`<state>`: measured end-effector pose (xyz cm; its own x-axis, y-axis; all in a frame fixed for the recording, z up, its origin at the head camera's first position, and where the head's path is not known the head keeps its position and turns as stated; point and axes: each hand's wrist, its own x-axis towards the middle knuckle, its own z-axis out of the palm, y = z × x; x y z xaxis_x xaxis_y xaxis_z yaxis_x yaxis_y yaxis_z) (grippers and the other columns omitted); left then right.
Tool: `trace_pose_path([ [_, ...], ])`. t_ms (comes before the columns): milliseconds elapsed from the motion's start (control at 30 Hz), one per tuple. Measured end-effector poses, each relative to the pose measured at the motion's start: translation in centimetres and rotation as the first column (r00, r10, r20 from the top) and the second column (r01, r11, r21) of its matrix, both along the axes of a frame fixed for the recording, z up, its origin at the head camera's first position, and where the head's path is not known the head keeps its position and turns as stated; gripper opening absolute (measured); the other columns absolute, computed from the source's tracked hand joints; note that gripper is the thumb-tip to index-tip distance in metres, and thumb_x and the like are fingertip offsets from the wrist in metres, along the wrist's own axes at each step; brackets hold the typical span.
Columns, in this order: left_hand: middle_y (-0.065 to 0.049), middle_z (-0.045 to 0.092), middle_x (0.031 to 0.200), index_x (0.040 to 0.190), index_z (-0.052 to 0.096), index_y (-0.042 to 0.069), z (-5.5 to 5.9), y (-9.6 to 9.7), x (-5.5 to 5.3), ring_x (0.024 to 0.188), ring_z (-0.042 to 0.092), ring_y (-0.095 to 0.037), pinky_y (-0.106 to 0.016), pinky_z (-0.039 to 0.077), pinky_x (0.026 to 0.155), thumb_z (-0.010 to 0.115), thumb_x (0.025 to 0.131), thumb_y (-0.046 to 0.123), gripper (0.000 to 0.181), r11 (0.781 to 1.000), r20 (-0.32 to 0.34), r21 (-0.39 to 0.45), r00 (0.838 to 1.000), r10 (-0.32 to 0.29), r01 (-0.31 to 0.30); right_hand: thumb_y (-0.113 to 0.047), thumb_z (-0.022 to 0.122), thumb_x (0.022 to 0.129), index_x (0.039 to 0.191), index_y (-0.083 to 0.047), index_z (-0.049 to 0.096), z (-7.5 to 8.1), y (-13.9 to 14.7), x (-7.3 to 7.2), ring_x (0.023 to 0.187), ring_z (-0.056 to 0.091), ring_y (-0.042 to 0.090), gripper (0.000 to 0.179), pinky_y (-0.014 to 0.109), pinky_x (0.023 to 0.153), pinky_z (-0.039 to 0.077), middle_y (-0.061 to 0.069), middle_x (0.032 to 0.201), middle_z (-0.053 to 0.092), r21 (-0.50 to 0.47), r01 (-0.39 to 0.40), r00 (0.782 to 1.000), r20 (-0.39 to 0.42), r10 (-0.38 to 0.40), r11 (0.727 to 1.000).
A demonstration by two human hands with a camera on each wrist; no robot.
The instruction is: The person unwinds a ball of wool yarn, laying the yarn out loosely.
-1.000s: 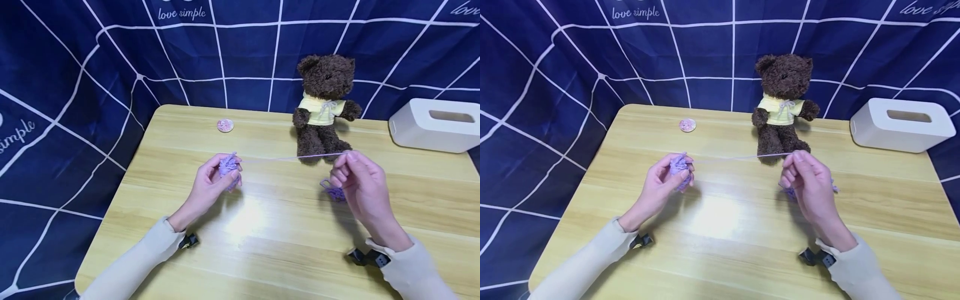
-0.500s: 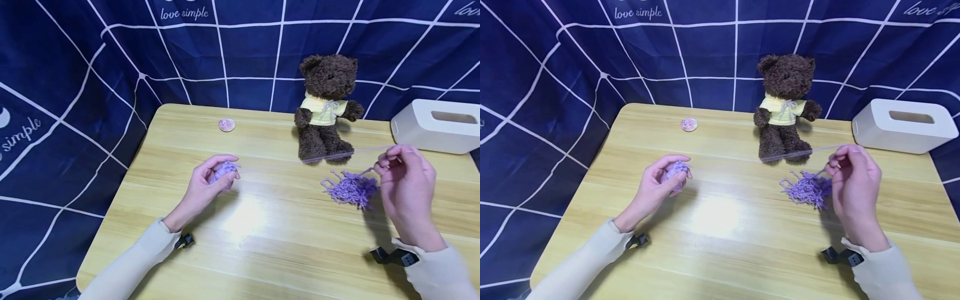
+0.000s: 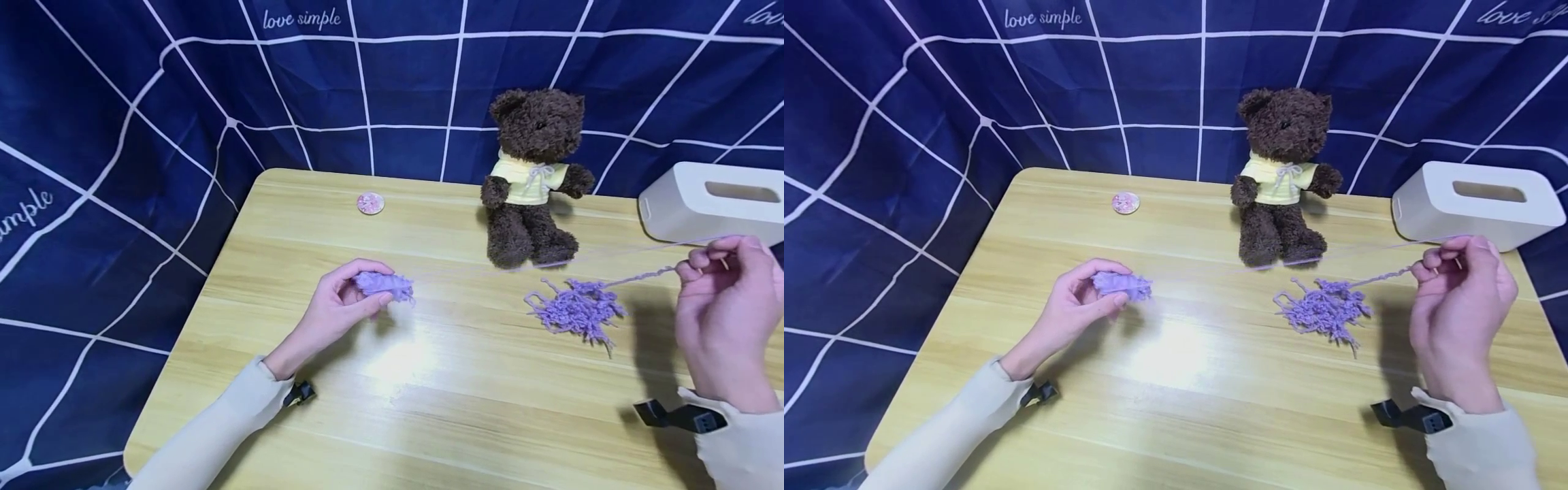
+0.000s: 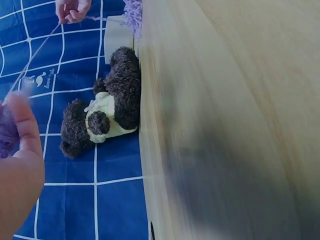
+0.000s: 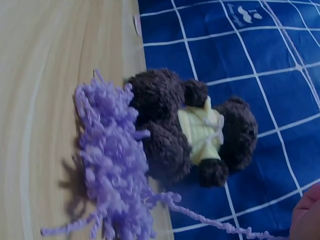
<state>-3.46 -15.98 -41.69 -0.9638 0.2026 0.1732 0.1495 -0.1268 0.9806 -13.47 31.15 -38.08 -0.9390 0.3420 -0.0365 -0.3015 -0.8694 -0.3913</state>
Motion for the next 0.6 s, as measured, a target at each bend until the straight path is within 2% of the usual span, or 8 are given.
trace_pose_path([
  [167, -0.020, 0.067, 0.125, 0.126, 0.068, -0.007, 0.0, -0.1, -0.2, 0.091, 0.069, -0.021, -0.026, 0.064, 0.074, 0.075, 0.094, -0.011, 0.032, 1.000, 0.004, -0.009, 1.000, 0.028, -0.028, 0.008, 0.050, 0.104, 0.099, 0.015, 0.047, 0.0, 1.0, 0.2, 0.065, 0.047, 0.033, 0.010, 0.036, 0.047, 0.036, 0.025, 0.084, 0.054, -0.067, -0.026, 0.999, 0.024, 0.028, 0.997],
  [300, -0.021, 0.070, 0.116, 0.132, 0.066, -0.006, 0.0, -0.2, -0.2, 0.095, 0.071, -0.026, -0.029, 0.065, 0.080, 0.074, 0.097, -0.005, 0.036, 0.999, 0.044, -0.028, 0.998, 0.037, -0.036, 0.002, 0.049, 0.109, 0.100, 0.015, 0.047, -0.3, 1.6, 0.4, 0.065, 0.047, 0.034, 0.017, 0.038, 0.047, 0.036, 0.025, 0.085, 0.052, -0.139, -0.033, 0.999, 0.007, 0.034, 0.990],
  [467, -0.025, 0.073, 0.115, 0.145, 0.062, -0.003, 0.0, -0.6, -0.1, 0.099, 0.073, -0.032, -0.033, 0.066, 0.082, 0.069, 0.104, 0.001, 0.042, 0.999, 0.050, -0.045, 0.999, 0.018, -0.016, 0.002, 0.052, 0.106, 0.103, 0.015, 0.048, -0.3, 2.8, 0.1, 0.063, 0.047, 0.034, 0.014, 0.037, 0.044, 0.036, 0.025, 0.086, 0.051, -0.243, 0.021, 1.000, -0.012, -0.025, 0.970],
  [600, -0.025, 0.073, 0.111, 0.143, 0.059, -0.005, 0.0, -0.8, -0.1, 0.091, 0.073, -0.031, -0.035, 0.065, 0.075, 0.064, 0.107, 0.001, 0.036, 0.999, 0.015, -0.002, 0.999, 0.039, -0.039, 0.006, 0.052, 0.103, 0.107, 0.014, 0.045, -0.7, 3.9, -0.1, 0.063, 0.047, 0.036, 0.011, 0.036, 0.042, 0.034, 0.026, 0.087, 0.050, -0.288, 0.090, 0.995, -0.009, -0.097, 0.953],
])
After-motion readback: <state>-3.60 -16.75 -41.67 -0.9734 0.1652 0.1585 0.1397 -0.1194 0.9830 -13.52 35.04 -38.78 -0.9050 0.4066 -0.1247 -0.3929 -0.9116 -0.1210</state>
